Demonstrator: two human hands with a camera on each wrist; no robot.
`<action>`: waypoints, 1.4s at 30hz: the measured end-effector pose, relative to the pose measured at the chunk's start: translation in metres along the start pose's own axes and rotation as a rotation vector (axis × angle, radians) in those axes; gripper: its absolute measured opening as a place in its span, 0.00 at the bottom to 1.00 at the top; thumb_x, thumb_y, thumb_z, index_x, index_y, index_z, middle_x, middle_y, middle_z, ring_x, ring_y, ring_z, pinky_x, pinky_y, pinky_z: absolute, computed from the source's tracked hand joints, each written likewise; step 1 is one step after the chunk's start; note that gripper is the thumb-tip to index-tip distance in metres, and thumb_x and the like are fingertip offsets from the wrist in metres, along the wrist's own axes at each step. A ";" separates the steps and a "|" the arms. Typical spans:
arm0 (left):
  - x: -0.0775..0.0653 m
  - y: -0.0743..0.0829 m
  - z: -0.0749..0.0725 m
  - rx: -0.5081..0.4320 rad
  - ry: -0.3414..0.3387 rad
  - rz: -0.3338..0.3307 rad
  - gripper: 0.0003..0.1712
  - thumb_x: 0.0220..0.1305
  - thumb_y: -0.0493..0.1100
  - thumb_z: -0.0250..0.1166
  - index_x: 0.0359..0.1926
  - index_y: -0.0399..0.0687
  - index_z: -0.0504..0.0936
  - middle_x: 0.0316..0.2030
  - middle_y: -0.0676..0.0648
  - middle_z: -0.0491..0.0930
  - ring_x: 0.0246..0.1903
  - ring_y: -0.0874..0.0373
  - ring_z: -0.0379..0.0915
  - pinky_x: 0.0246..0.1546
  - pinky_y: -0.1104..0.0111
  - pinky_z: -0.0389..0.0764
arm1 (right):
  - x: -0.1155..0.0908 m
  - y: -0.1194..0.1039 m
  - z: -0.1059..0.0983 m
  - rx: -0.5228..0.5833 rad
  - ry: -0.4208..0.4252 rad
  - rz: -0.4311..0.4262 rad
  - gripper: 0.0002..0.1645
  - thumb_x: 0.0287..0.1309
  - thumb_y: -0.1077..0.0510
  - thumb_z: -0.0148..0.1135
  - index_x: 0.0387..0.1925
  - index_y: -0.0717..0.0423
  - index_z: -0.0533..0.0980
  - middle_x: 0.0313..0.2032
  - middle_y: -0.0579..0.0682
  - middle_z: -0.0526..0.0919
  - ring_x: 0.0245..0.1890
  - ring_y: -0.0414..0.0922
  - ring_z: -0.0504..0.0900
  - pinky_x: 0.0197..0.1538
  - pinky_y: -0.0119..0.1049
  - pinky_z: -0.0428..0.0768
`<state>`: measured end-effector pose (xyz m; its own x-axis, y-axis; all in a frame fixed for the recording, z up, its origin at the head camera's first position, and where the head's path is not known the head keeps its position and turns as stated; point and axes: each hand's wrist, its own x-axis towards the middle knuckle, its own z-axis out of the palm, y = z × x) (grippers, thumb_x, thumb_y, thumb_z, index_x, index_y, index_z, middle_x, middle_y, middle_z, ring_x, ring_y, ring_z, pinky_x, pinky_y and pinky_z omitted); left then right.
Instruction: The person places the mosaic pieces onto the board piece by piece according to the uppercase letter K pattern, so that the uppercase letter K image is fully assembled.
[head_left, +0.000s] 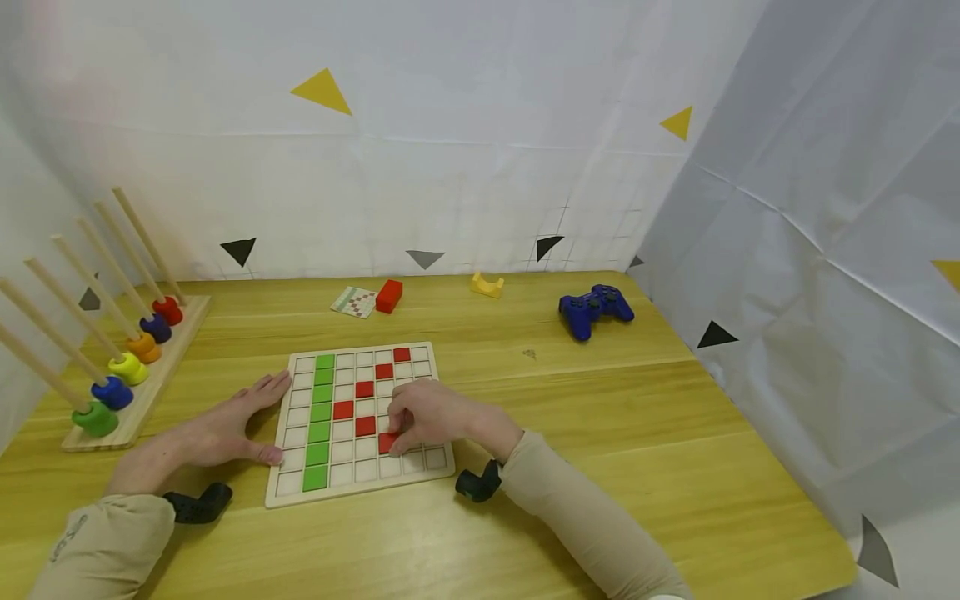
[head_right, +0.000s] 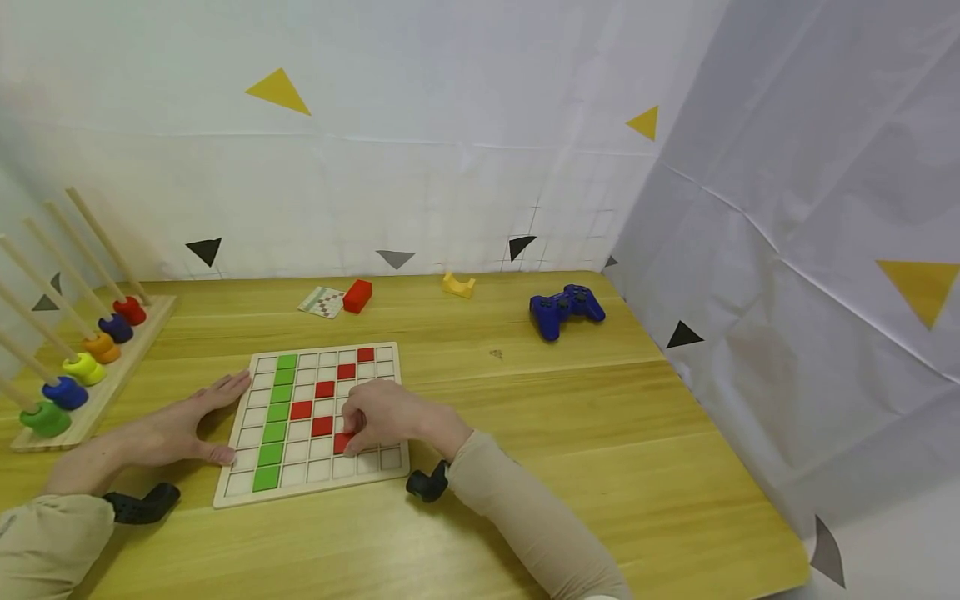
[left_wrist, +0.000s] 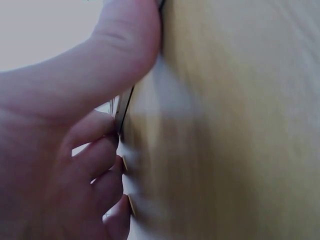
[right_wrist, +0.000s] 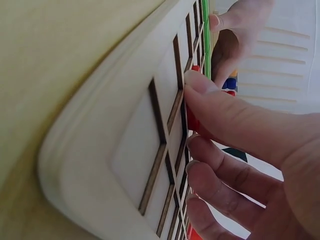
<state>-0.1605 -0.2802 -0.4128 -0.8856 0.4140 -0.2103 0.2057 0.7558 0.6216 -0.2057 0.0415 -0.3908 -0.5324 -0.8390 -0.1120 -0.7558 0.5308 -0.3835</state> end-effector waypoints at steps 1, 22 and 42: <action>0.000 0.000 0.000 0.000 0.001 0.001 0.68 0.48 0.60 0.77 0.77 0.34 0.48 0.76 0.25 0.40 0.73 0.23 0.33 0.67 0.29 0.39 | 0.000 0.000 0.000 0.003 0.002 0.003 0.12 0.52 0.46 0.76 0.32 0.47 0.84 0.30 0.36 0.77 0.31 0.32 0.73 0.36 0.22 0.71; 0.000 -0.001 0.001 0.012 0.001 0.005 0.67 0.49 0.60 0.76 0.78 0.35 0.48 0.76 0.26 0.40 0.73 0.23 0.33 0.67 0.30 0.40 | -0.003 0.005 -0.003 0.053 0.013 0.012 0.15 0.51 0.45 0.77 0.36 0.49 0.87 0.33 0.39 0.80 0.31 0.33 0.75 0.36 0.22 0.73; 0.001 -0.002 0.002 -0.008 -0.007 -0.009 0.69 0.48 0.60 0.77 0.78 0.35 0.47 0.76 0.27 0.38 0.74 0.25 0.31 0.69 0.31 0.37 | -0.079 0.084 -0.024 0.128 0.014 0.138 0.24 0.47 0.43 0.79 0.41 0.51 0.82 0.38 0.44 0.82 0.37 0.43 0.78 0.42 0.33 0.78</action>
<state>-0.1607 -0.2806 -0.4158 -0.8844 0.4108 -0.2214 0.1945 0.7558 0.6253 -0.2363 0.1552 -0.3927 -0.6338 -0.7569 -0.1596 -0.6208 0.6208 -0.4788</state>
